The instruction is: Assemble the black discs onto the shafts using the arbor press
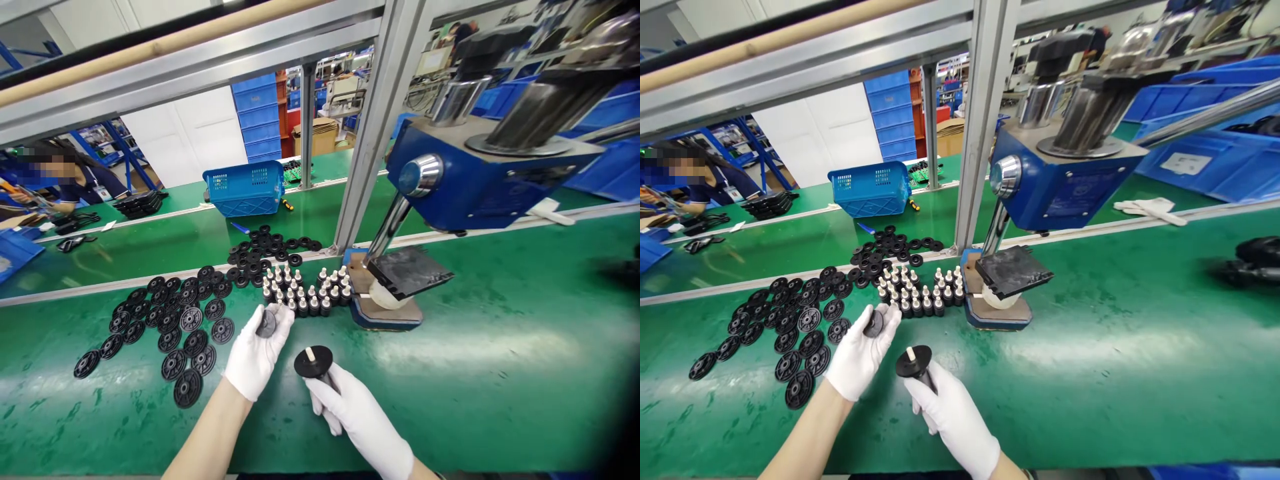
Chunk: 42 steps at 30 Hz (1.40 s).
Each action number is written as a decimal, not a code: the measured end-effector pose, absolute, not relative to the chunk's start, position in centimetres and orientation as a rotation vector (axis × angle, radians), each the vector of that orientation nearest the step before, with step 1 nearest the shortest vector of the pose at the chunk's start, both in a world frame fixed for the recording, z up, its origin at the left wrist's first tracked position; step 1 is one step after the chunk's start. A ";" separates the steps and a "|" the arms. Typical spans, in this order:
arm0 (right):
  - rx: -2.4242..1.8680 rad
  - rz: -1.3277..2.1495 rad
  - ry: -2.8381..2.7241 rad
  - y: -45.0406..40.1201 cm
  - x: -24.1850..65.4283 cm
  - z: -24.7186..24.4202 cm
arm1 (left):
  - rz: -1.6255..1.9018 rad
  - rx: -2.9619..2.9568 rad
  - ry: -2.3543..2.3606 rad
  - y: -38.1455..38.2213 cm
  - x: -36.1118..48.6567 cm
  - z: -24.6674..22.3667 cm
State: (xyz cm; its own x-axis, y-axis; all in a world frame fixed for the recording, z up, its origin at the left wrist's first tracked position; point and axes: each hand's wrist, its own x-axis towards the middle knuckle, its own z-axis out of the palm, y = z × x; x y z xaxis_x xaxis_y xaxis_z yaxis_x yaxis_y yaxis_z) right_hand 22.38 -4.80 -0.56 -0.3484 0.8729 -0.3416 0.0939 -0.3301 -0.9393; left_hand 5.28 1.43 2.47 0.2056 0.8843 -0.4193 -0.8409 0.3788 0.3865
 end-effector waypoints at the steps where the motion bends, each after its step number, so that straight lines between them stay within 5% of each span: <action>1: -1.297 1.745 -1.325 -4.9 22.3 -0.6 | 1.198 0.126 0.656 1.4 5.3 2.1; 42: -1.402 1.351 -1.542 -4.4 19.6 0.1 | 1.283 0.192 0.649 -0.8 6.4 1.2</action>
